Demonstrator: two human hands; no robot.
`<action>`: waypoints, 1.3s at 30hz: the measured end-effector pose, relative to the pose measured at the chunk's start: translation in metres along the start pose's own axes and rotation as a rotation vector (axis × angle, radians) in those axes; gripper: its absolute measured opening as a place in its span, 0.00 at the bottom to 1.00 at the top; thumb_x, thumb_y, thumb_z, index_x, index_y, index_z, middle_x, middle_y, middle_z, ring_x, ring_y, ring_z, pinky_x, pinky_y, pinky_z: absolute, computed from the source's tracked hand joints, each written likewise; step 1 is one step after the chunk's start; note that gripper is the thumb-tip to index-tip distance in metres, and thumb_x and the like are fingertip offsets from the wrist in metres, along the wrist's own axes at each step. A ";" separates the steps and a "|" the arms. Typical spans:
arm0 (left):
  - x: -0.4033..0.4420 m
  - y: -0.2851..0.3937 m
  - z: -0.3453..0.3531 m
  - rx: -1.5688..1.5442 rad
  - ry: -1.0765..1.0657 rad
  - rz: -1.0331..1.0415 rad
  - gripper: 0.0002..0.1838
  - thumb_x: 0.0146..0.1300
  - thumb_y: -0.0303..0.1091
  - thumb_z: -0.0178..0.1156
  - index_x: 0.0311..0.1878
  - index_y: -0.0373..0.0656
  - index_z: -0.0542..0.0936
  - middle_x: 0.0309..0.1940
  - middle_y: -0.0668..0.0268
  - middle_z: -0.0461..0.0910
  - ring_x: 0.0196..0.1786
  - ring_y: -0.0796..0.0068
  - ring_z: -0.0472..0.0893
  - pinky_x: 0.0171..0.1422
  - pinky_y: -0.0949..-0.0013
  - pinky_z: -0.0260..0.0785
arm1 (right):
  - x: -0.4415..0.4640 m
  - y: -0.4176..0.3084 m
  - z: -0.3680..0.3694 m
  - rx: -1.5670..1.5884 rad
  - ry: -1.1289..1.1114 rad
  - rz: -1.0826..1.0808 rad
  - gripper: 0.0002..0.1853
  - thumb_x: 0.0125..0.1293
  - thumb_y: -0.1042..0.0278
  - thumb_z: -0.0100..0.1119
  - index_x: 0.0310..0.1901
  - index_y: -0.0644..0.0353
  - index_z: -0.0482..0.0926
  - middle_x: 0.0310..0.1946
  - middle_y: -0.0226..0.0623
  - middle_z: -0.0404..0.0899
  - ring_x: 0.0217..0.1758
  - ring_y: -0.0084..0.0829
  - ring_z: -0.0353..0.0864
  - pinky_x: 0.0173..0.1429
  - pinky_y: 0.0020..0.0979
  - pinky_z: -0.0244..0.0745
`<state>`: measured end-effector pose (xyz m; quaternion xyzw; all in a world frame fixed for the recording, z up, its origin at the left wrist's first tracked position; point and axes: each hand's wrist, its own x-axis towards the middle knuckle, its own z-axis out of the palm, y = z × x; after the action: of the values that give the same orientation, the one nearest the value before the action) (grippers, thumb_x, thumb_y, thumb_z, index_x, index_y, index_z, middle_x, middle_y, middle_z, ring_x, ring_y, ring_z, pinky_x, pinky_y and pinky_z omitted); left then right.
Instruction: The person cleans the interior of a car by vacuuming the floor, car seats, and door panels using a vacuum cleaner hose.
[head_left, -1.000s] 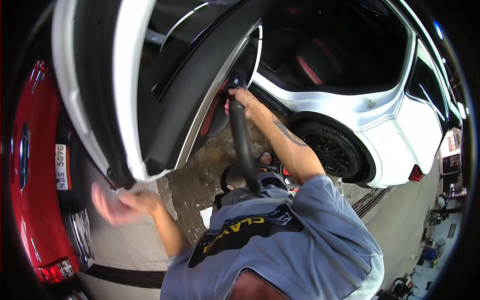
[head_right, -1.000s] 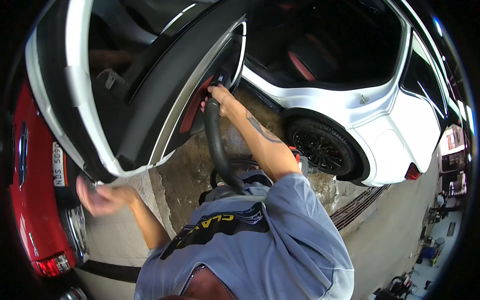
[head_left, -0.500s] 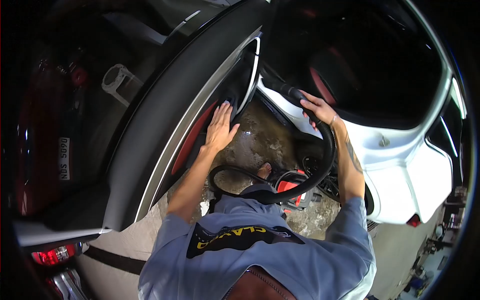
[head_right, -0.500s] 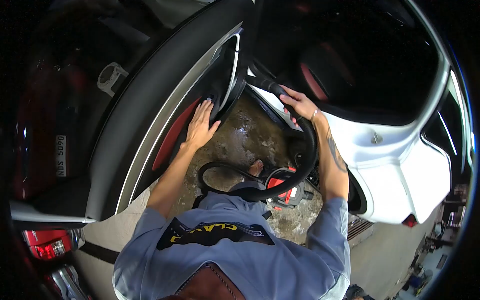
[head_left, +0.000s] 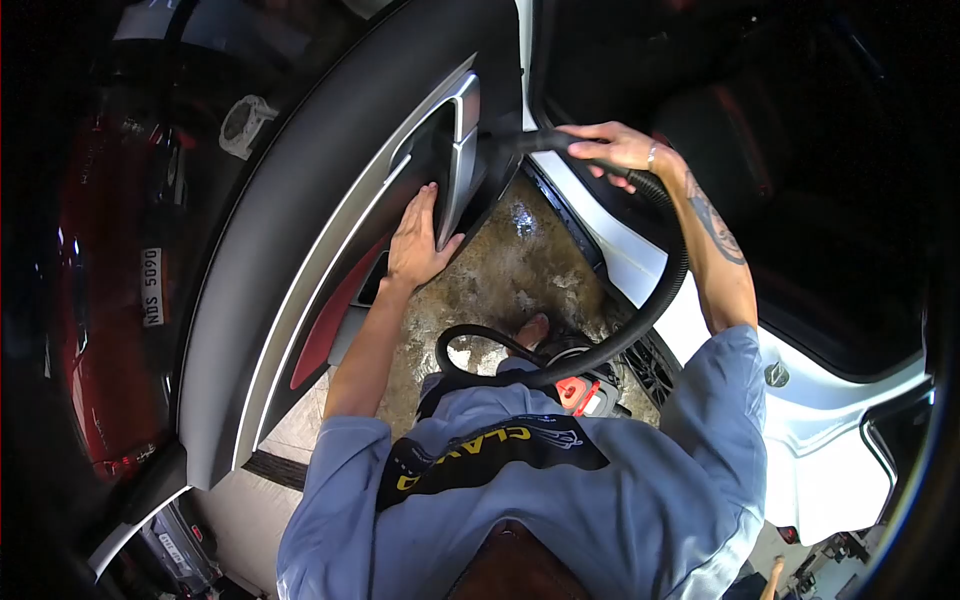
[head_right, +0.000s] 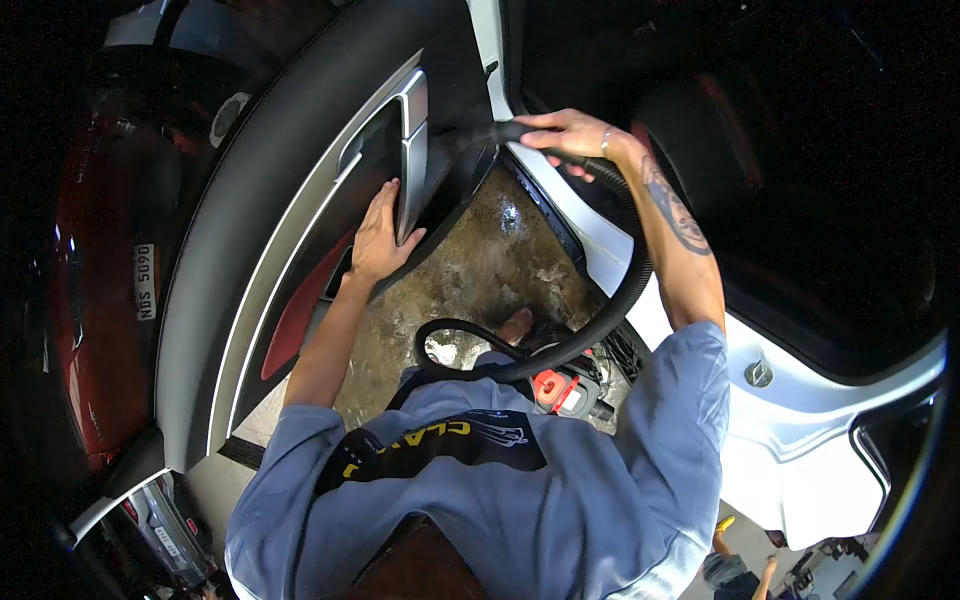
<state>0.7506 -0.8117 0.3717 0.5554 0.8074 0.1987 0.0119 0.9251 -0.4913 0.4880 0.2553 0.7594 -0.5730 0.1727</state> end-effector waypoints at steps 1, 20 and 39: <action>0.000 0.002 0.001 0.002 -0.006 -0.007 0.51 0.55 0.47 0.66 0.72 0.34 0.47 0.71 0.51 0.55 0.73 0.52 0.57 0.75 0.60 0.52 | -0.003 0.007 -0.009 -0.053 0.080 0.026 0.30 0.67 0.51 0.56 0.69 0.40 0.63 0.18 0.23 0.66 0.11 0.15 0.66 0.11 0.20 0.64; 0.004 0.006 -0.009 -0.006 -0.085 -0.008 0.37 0.57 0.49 0.64 0.61 0.31 0.66 0.66 0.46 0.62 0.70 0.48 0.61 0.72 0.55 0.56 | 0.029 0.110 -0.020 0.163 0.145 0.021 0.29 0.67 0.52 0.57 0.69 0.40 0.64 0.21 0.26 0.68 0.11 0.18 0.67 0.14 0.22 0.65; 0.008 -0.013 -0.003 -0.125 -0.132 -0.048 0.39 0.47 0.50 0.71 0.54 0.28 0.71 0.64 0.40 0.64 0.67 0.40 0.64 0.71 0.51 0.57 | 0.233 0.090 0.139 -0.597 -0.312 -0.081 0.26 0.62 0.46 0.60 0.23 0.66 0.78 0.17 0.41 0.77 0.21 0.38 0.78 0.34 0.38 0.76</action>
<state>0.7357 -0.8091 0.3717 0.5458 0.8041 0.2114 0.1043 0.7850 -0.5615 0.2493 0.0721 0.8676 -0.3638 0.3312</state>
